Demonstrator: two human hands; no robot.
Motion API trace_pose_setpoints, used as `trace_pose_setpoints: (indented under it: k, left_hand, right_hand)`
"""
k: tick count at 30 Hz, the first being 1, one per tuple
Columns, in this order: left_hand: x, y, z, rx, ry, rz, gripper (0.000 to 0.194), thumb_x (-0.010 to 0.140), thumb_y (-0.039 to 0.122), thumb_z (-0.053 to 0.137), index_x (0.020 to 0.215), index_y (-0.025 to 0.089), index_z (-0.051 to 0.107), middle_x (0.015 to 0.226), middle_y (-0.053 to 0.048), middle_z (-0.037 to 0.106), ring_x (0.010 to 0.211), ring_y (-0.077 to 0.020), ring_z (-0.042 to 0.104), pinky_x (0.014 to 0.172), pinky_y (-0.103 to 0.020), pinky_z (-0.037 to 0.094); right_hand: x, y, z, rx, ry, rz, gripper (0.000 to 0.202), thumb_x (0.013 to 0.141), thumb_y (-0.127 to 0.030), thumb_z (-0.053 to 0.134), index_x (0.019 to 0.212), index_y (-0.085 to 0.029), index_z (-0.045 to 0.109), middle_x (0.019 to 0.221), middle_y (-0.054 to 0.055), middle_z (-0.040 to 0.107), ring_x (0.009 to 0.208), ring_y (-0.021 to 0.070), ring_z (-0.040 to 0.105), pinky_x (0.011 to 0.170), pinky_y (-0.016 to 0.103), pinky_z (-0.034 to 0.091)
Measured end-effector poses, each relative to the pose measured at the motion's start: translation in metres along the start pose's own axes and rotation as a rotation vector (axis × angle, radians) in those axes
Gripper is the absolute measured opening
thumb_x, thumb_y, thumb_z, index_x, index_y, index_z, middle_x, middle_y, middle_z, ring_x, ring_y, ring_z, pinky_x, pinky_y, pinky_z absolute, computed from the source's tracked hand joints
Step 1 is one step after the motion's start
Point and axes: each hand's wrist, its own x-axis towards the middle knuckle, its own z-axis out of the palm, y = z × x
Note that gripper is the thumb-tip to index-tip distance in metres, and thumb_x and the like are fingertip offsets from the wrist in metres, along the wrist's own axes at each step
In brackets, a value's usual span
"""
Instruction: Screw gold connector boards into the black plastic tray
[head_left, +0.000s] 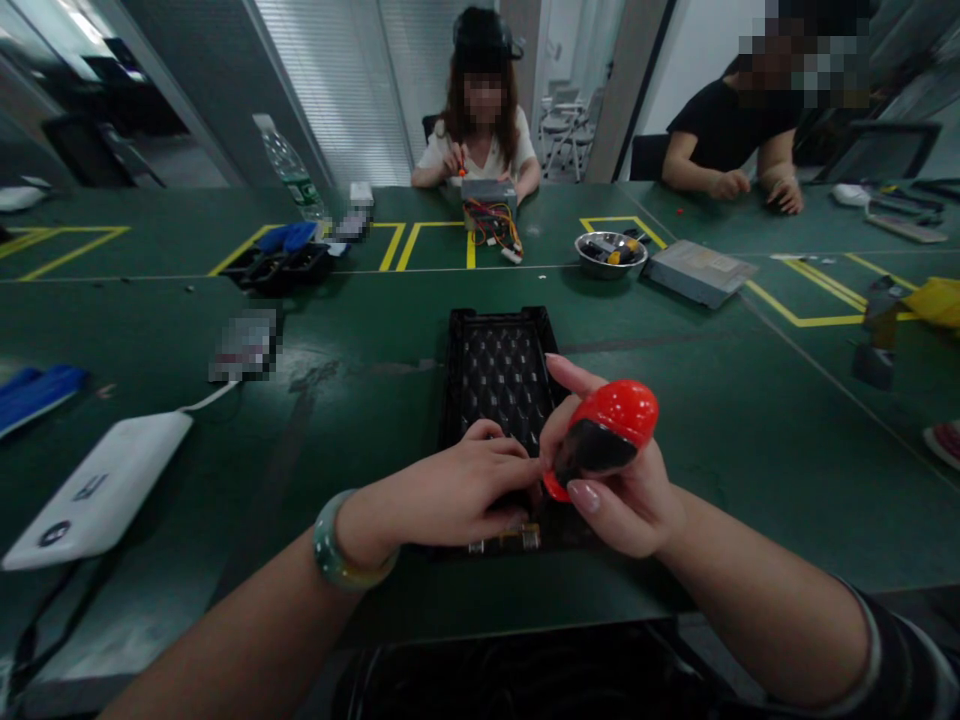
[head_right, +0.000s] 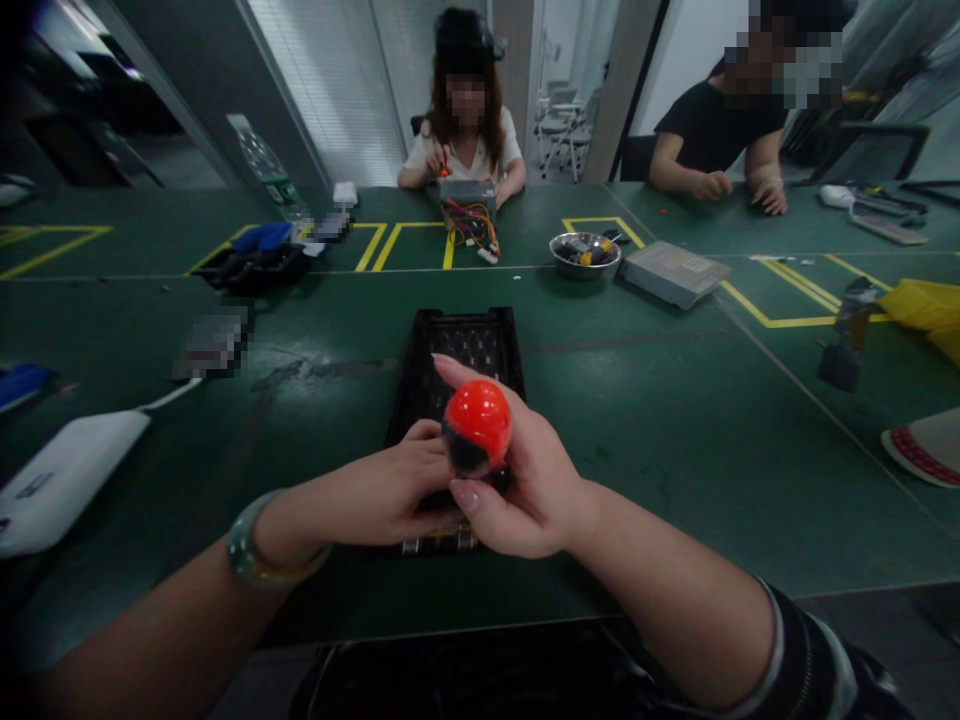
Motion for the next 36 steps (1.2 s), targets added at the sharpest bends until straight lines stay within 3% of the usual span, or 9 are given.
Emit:
trace_pose_setpoints:
  k: [4,8,14,18,21,24,30,33,36]
  left_hand:
    - [0.0,-0.001,0.001,-0.005,-0.013,-0.006,0.01,0.099,0.028,0.061,0.104,0.021,0.068,0.105,-0.002,0.074,0.104,-0.0214,0.066,0.106,-0.041,0.033]
    - [0.0,-0.002,0.002,0.026,-0.003,-0.001,0.011,0.099,0.027,0.06,0.101,0.021,0.069,0.098,-0.003,0.074,0.101,-0.0222,0.066,0.105,-0.042,0.035]
    - [-0.001,-0.001,0.001,0.012,0.008,0.005,0.028,0.099,0.03,0.059,0.126,0.023,0.066,0.11,-0.006,0.074,0.11,-0.024,0.065,0.108,-0.042,0.037]
    - [-0.001,-0.001,0.001,0.01,0.005,0.005,0.023,0.1,0.031,0.06,0.12,0.024,0.068,0.109,-0.004,0.075,0.108,-0.023,0.065,0.11,-0.042,0.035]
    - [0.0,0.0,0.001,0.015,0.005,0.004,0.02,0.099,0.029,0.06,0.117,0.025,0.069,0.108,-0.003,0.075,0.106,-0.022,0.066,0.108,-0.041,0.035]
    - [0.001,0.0,0.0,0.031,0.001,0.004,0.02,0.098,0.029,0.062,0.116,0.025,0.069,0.107,-0.003,0.075,0.106,-0.022,0.066,0.107,-0.041,0.035]
    - [0.001,0.0,0.001,0.034,-0.004,-0.007,0.016,0.098,0.03,0.064,0.111,0.022,0.07,0.106,-0.004,0.075,0.106,-0.0214,0.066,0.106,-0.04,0.034]
    - [0.0,-0.002,0.002,0.01,-0.003,0.005,0.015,0.1,0.031,0.062,0.108,0.021,0.07,0.106,-0.003,0.076,0.104,-0.0209,0.066,0.107,-0.041,0.032]
    - [0.0,-0.002,0.001,0.004,-0.012,0.001,0.019,0.101,0.032,0.061,0.115,0.022,0.068,0.11,-0.004,0.075,0.107,-0.023,0.066,0.105,-0.041,0.033]
  right_hand:
    - [-0.002,0.003,0.004,0.167,0.009,0.048,0.086,0.082,-0.042,0.082,0.156,-0.028,0.039,0.098,0.004,0.067,0.079,0.0201,0.068,0.078,0.039,0.064]
    - [0.002,0.001,0.007,0.31,0.058,0.094,0.067,0.08,-0.023,0.087,0.137,-0.03,0.052,0.096,0.0,0.068,0.073,0.013,0.068,0.063,0.024,0.058]
    - [0.013,-0.003,-0.001,0.102,0.01,-0.085,0.035,0.082,-0.027,0.076,0.117,-0.022,0.071,0.119,0.009,0.073,0.1,0.022,0.07,0.088,0.039,0.059]
    - [0.009,0.001,-0.001,0.086,0.008,-0.06,0.033,0.084,-0.021,0.07,0.117,-0.021,0.069,0.138,0.013,0.067,0.081,0.0177,0.07,0.075,0.037,0.061]
    - [0.007,0.0,0.001,0.077,0.035,-0.044,0.019,0.084,-0.021,0.066,0.103,-0.021,0.068,0.144,0.014,0.063,0.078,0.0168,0.068,0.068,0.036,0.06]
    - [0.009,-0.006,0.003,0.115,0.014,-0.001,0.02,0.08,-0.017,0.065,0.099,-0.022,0.065,0.128,0.011,0.068,0.079,0.0173,0.067,0.066,0.034,0.059]
    - [0.007,-0.007,0.005,0.216,-0.051,0.083,0.064,0.066,-0.002,0.065,0.122,-0.026,0.046,0.093,0.0,0.056,0.07,0.0117,0.054,0.056,0.022,0.049]
    - [0.007,-0.001,0.002,0.233,-0.071,0.079,0.055,0.073,-0.005,0.073,0.117,-0.026,0.048,0.089,-0.001,0.056,0.073,0.0131,0.057,0.059,0.024,0.052]
    - [0.012,0.003,-0.001,0.201,-0.057,-0.04,0.038,0.076,-0.024,0.085,0.107,-0.021,0.063,0.091,0.002,0.064,0.082,0.0165,0.063,0.071,0.03,0.057]
